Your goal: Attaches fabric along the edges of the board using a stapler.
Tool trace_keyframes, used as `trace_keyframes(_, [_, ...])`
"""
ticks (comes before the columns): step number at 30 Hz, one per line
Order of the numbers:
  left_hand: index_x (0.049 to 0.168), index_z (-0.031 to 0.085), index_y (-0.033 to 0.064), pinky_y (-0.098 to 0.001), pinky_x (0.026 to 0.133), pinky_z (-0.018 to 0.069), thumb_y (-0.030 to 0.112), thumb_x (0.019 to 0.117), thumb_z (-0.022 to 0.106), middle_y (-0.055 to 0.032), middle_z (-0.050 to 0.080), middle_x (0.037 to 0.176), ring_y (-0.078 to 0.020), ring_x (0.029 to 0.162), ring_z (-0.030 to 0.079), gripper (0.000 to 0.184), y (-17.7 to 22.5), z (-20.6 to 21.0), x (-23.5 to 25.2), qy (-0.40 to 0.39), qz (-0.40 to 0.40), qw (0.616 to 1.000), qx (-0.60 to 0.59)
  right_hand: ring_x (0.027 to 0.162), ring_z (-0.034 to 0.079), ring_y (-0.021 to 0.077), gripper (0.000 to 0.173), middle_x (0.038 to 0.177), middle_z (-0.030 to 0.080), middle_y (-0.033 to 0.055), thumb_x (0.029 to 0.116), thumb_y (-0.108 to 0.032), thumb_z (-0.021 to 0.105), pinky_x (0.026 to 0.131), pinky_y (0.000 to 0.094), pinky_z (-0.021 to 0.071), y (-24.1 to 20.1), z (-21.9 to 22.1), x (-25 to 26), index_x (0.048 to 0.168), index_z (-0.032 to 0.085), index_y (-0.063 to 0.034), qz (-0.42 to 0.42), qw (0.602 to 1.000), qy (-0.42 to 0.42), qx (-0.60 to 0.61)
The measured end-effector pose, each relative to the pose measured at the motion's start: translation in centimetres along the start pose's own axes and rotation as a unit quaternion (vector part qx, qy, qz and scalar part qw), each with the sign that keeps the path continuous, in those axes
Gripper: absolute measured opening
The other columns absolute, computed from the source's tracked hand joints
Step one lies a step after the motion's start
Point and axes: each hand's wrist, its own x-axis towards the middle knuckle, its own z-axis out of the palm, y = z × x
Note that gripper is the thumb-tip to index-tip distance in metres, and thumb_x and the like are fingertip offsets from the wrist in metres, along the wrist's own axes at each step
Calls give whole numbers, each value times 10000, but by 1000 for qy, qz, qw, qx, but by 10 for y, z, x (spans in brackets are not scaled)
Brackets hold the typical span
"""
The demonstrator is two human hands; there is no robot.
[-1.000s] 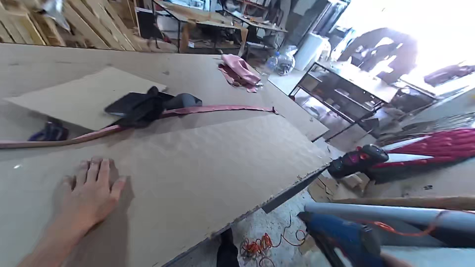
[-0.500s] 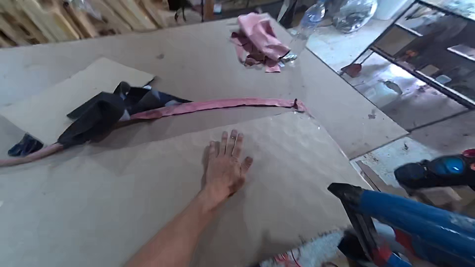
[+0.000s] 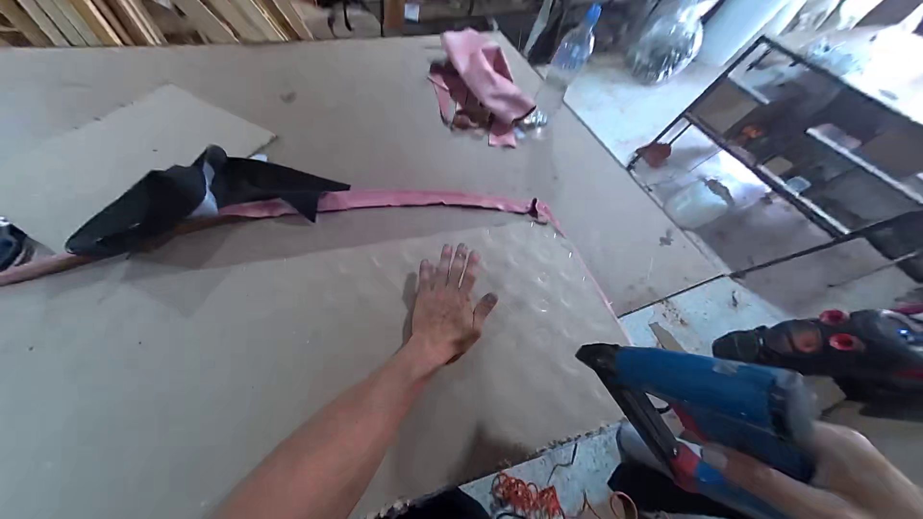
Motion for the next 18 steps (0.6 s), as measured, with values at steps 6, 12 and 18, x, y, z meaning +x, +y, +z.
trace_keyframes(6, [1627,270,111,-684,1230,55,588,1051,163,-124,231,1701,-330,1591,114,755,-5,-61,31,197,-27,980,-10,676,695,76,275,824,719,-74,816,-422,733,556,299,601,-66,-27,80,1032,710,-254,-148,989,-29,-10])
trace_keyframes(12, [1621,262,63,-637,1247,105,617,1016,307,-160,199,1703,-349,1586,128,822,-21,-14,3,-51,-96,994,23,558,622,18,167,637,644,-128,765,-455,724,466,329,519,-124,5,175,777,678,-295,-181,967,-100,-146])
trace_keyframes(18, [1590,375,90,-649,1207,257,803,818,537,-149,340,1655,-355,1534,306,1064,9,-12,-135,-137,-27,989,-53,577,587,196,252,613,586,14,823,-352,774,525,475,446,-157,79,298,708,647,-166,-209,910,-247,-260])
